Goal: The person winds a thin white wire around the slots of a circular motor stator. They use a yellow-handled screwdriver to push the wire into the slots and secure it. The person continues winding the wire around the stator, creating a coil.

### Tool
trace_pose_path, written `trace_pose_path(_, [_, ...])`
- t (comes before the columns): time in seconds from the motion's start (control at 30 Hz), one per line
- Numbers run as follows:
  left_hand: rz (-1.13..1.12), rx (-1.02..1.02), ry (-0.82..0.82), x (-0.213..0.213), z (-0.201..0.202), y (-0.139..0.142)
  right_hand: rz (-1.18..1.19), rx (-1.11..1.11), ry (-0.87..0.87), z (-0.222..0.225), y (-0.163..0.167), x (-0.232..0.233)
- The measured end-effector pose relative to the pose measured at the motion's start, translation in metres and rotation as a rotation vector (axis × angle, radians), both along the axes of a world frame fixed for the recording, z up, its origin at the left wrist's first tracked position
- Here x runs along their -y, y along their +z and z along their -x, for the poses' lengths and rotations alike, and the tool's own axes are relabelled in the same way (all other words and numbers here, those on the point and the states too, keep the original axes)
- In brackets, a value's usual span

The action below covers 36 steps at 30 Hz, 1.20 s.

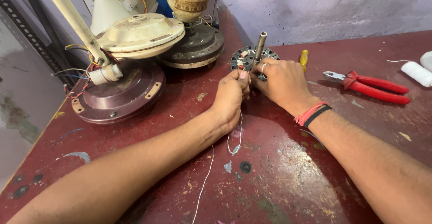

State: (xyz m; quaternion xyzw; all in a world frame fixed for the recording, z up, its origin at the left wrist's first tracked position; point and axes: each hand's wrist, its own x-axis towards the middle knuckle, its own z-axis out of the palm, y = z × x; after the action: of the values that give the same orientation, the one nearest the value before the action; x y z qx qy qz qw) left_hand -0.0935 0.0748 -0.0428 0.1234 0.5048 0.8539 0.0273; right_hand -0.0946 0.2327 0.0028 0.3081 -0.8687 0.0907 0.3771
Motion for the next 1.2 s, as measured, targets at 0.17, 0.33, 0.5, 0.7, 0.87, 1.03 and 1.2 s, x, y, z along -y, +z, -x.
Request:
trace_pose_path(0.17, [-0.014,0.031,0.002,0.006,0.005,0.003,0.093,0.072,0.083,0.001,0.002,-0.001])
trace_pose_path(0.33, [0.045,0.061,0.010,0.014,0.011,0.004,0.097,0.085,0.073,0.003,0.001,0.000])
trace_pose_path(0.5, [0.108,0.035,0.031,0.014,0.014,0.006,0.090,0.102,0.046,0.004,0.001,0.002])
trace_pose_path(0.7, [0.127,0.077,0.021,0.018,0.016,0.008,0.083,0.075,0.047,0.002,0.003,0.006])
trace_pose_path(0.87, [0.121,0.051,0.005,0.018,0.016,0.006,0.077,0.062,0.051,-0.001,0.003,0.008])
trace_pose_path(1.03, [0.113,0.050,-0.001,0.020,0.018,0.004,0.050,0.042,0.039,-0.001,0.004,0.010])
trace_pose_path(1.2, [0.067,0.051,0.010,0.020,0.015,0.003,0.022,-0.006,0.029,-0.002,0.003,0.011])
